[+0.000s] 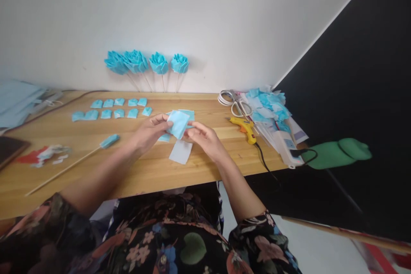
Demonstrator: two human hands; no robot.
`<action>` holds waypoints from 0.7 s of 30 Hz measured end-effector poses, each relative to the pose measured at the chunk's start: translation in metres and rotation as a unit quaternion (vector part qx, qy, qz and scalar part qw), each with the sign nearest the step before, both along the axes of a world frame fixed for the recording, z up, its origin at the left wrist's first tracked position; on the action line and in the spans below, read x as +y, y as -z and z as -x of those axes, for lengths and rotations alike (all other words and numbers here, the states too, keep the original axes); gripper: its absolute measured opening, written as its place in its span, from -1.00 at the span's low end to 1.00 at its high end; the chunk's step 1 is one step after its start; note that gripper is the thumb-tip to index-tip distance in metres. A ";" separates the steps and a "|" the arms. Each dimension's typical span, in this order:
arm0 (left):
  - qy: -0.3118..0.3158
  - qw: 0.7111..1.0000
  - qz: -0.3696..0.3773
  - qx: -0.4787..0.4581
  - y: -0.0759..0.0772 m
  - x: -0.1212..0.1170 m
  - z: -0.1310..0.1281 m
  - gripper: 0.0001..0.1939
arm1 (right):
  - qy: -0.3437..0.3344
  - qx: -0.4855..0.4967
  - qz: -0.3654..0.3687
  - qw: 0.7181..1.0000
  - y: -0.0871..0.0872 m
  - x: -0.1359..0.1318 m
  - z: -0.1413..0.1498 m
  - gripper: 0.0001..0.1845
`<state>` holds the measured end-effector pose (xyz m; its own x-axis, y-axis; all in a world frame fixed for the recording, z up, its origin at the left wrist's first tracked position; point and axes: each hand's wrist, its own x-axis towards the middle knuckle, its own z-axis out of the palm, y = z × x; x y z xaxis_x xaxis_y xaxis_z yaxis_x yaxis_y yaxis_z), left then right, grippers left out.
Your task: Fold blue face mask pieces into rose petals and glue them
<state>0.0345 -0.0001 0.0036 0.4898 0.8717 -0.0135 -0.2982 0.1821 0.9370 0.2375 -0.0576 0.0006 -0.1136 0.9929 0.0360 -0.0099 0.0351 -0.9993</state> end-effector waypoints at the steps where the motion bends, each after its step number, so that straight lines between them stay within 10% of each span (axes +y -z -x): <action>1: 0.003 1.000 -0.006 0.003 -0.001 0.000 0.001 -0.69 | 0.008 0.002 -0.008 1.000 -0.001 0.003 -0.003 -0.61; 7: 0.071 0.992 -0.075 0.072 -0.004 -0.002 0.004 -0.73 | -0.014 -0.077 -0.078 0.994 -0.023 0.018 -0.006 -0.54; 12: 0.061 0.987 -0.101 0.113 0.000 0.000 0.002 -0.73 | 0.017 -0.248 -0.145 0.958 -0.032 0.023 0.009 -0.86; 21: 0.068 0.996 -0.032 0.051 -0.004 0.001 0.003 -0.58 | 0.197 -0.044 -0.112 0.973 -0.024 0.036 0.020 -0.83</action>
